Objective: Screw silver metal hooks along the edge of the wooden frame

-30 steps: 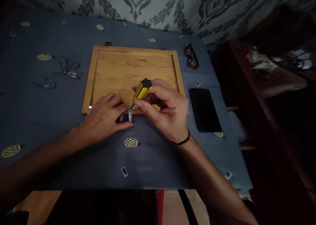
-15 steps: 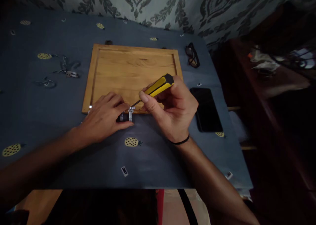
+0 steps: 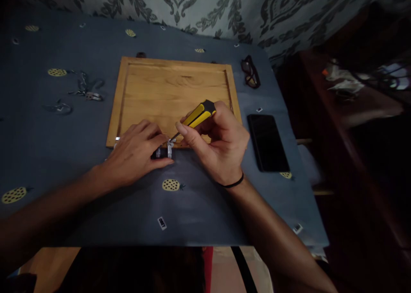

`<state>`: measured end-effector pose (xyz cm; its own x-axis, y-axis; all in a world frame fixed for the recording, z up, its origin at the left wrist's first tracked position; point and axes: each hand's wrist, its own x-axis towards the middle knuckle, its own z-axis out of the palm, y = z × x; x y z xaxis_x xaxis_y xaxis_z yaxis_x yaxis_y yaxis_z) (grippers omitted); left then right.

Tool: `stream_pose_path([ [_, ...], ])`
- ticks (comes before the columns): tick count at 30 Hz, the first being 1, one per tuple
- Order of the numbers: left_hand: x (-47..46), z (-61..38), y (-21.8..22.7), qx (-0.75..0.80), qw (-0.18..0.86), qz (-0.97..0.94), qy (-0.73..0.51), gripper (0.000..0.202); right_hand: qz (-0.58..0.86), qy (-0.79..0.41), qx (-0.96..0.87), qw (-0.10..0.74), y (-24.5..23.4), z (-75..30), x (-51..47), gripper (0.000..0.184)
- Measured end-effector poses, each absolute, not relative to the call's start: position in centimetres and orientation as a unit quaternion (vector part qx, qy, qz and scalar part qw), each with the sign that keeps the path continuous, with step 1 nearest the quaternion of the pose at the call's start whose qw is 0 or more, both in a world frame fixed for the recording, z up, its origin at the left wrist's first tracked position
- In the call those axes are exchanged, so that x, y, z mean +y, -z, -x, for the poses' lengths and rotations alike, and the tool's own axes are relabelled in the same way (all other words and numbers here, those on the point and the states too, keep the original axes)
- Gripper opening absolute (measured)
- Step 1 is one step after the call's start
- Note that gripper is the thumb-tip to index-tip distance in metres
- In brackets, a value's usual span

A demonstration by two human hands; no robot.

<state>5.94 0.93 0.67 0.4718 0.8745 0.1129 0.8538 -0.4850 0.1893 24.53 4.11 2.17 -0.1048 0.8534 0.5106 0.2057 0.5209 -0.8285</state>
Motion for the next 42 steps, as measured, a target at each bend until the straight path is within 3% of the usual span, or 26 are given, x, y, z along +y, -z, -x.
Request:
stream_pose_path([
  [11, 0.9, -5.9, -0.8, 0.507, 0.048, -0.855, -0.098, 0.035, 0.365, -0.350, -0.687, 0.522, -2.4, -24.8, 4.6, 0.026],
  [17, 0.9, -5.9, -0.7, 0.506, 0.053, -0.855, -0.098, 0.036, 0.338, -0.391, -0.717, 0.468, -2.9, -25.4, 5.0, 0.016],
  [23, 1.0, -6.1, -0.8, 0.510, 0.058, -0.854, -0.087, 0.038, 0.334, -0.315, -0.721, 0.518, -3.0, -24.8, 4.6, 0.021],
  [30, 1.0, -5.9, -0.8, 0.507, 0.062, -0.854, -0.096, 0.036, 0.322, -0.304, -0.683, 0.581, -3.0, -24.5, 4.4, 0.015],
  [42, 1.0, -6.0, -0.6, 0.511, 0.047, -0.853, -0.095, 0.036, 0.373, -0.302, -0.683, 0.551, -2.6, -24.6, 4.3, 0.025],
])
